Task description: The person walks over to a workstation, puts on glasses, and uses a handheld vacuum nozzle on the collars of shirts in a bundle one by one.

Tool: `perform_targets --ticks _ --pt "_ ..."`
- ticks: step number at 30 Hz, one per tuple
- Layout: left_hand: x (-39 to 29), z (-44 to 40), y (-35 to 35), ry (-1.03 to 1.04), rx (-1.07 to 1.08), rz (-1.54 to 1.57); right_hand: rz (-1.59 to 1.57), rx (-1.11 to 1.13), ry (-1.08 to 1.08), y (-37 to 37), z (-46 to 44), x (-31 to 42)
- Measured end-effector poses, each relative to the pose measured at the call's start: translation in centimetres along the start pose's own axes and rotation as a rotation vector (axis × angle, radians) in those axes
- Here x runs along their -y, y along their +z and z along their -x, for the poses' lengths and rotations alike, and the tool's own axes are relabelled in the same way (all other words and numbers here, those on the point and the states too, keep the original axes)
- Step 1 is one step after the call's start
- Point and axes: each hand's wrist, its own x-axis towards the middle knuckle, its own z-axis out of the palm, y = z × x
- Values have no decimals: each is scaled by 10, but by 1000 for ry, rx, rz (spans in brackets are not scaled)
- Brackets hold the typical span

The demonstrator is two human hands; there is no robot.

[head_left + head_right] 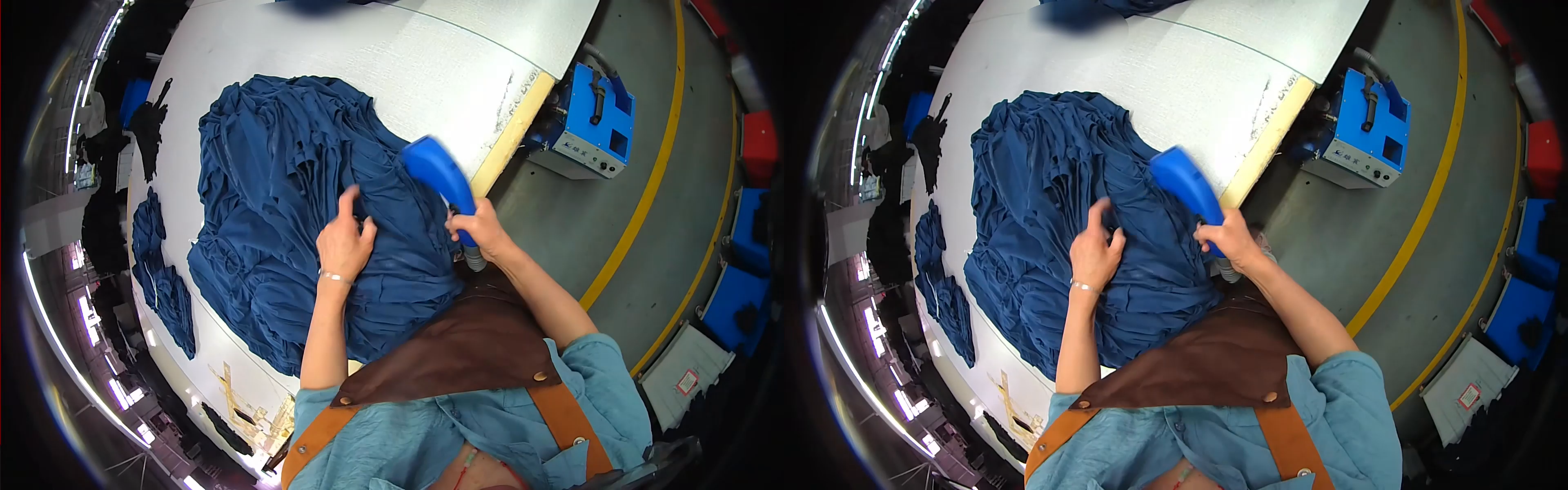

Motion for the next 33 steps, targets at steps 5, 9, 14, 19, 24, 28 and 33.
perform_targets --ticks 5,9,14,19,24,28,33 --pt "-10 -39 26 89 89 44 103 81 108 -14 -5 -16" --pt "-3 -38 13 93 172 144 111 111 106 -10 -1 -14" --pt "30 -21 -2 13 150 30 44 28 59 -13 2 -14" --pt "11 -31 11 -147 -82 -175 108 52 119 -11 -8 -21" --pt "-3 -71 23 432 -411 -245 127 47 63 -7 -7 -14" --pt "7 -66 27 433 -106 96 54 -20 4 -7 2 -11" --pt "35 -27 -23 72 192 85 120 41 118 -9 3 -11"
